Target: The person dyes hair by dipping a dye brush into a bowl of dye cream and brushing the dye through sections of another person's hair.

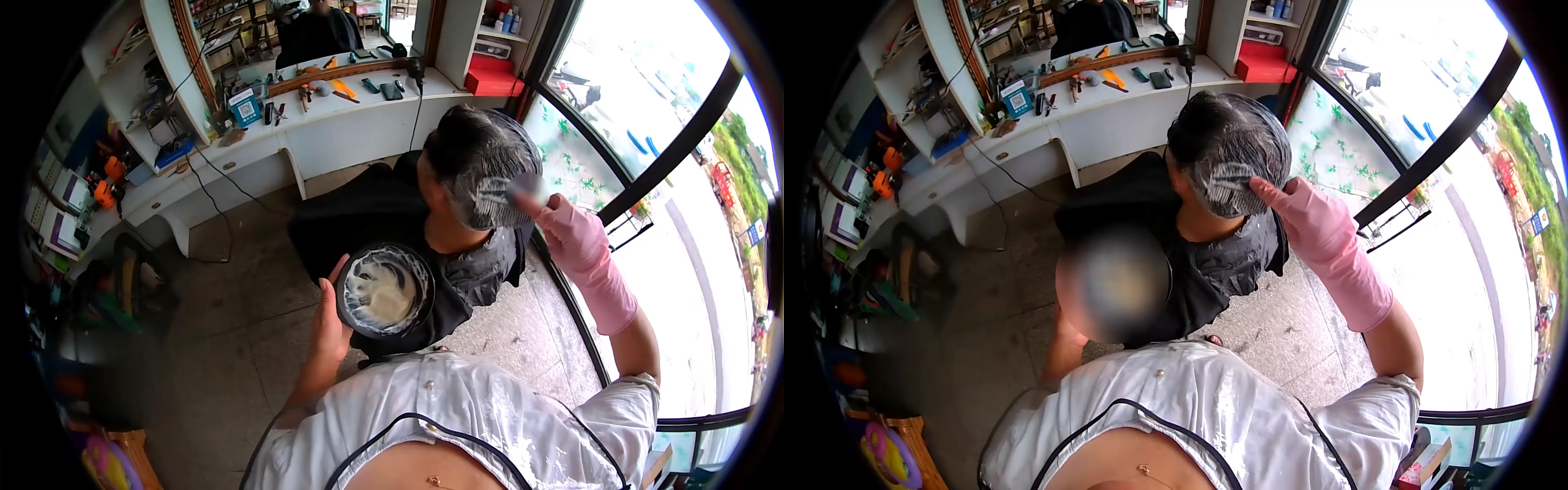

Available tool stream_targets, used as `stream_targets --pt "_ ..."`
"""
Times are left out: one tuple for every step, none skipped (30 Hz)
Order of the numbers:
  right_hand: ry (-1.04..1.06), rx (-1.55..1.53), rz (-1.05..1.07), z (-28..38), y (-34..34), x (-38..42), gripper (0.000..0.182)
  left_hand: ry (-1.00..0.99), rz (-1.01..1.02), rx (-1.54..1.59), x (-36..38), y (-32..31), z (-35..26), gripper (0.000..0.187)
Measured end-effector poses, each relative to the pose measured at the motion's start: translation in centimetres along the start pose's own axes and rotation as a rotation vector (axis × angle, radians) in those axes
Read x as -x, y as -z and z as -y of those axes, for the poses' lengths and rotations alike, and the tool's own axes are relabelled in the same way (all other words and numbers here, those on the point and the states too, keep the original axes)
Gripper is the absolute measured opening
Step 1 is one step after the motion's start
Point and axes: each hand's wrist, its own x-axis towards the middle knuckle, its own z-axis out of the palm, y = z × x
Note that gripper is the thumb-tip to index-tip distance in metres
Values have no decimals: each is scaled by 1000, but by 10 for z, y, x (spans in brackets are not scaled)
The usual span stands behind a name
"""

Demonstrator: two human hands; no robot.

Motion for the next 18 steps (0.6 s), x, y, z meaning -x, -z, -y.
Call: stream_targets --pt "-63 -44 -16 0 0 1 48 9 1 2 0 2 0 66" --pt "-126 -77 -79 -2 -2 -2 46 17 17 -3 1 5 0 67" --pt "-190 -109 -145 -5 -5 -8 45 24 34 -10 1 10 -1 67" --pt "-177 -165 -236 -11 -17 -8 44 52 47 11 1 19 3 68" --pt "-179 -156 -256 -9 -21 -3 44 81 59 32 1 29 7 69" --pt "-138 -123 -216 -6 -24 3 41 42 28 85 -3 34 13 69" --pt "-104 -94 -164 -2 -25 8 39 15 -11 143 -12 34 16 69" --pt "-155 -59 -57 8 -11 9 34 -71 -6 -66 -1 2 -1 68" --pt "-159 -61 -42 7 -5 10 34 -59 -13 -60 5 -15 -10 68" --pt "-154 -82 -111 4 -2 7 34 -45 -56 -109 6 -27 -16 68" --pt "-153 -106 -183 -1 -2 3 34 -29 -97 -162 6 -35 -21 67" --pt "-158 -76 -201 -11 -8 -3 38 -24 -92 -191 6 -41 -24 67" --pt "-163 -46 -223 -21 -17 -9 43 -15 -95 -196 5 -44 -24 67" --pt "-158 -25 -152 -25 -25 -14 44 -33 -88 -186 4 -47 -24 67" --pt "-149 -3 -85 -27 -32 -17 45 -54 -79 -175 3 -50 -23 68" --pt "-117 -35 -82 -23 -35 -12 49 -73 -98 -176 2 -51 -23 68" --pt "-106 -4 -11 -18 -31 -4 53 -77 -99 -174 0 -53 -22 68" --pt "-132 47 130 -8 -22 -2 53 -82 -113 -161 -1 -54 -22 69"
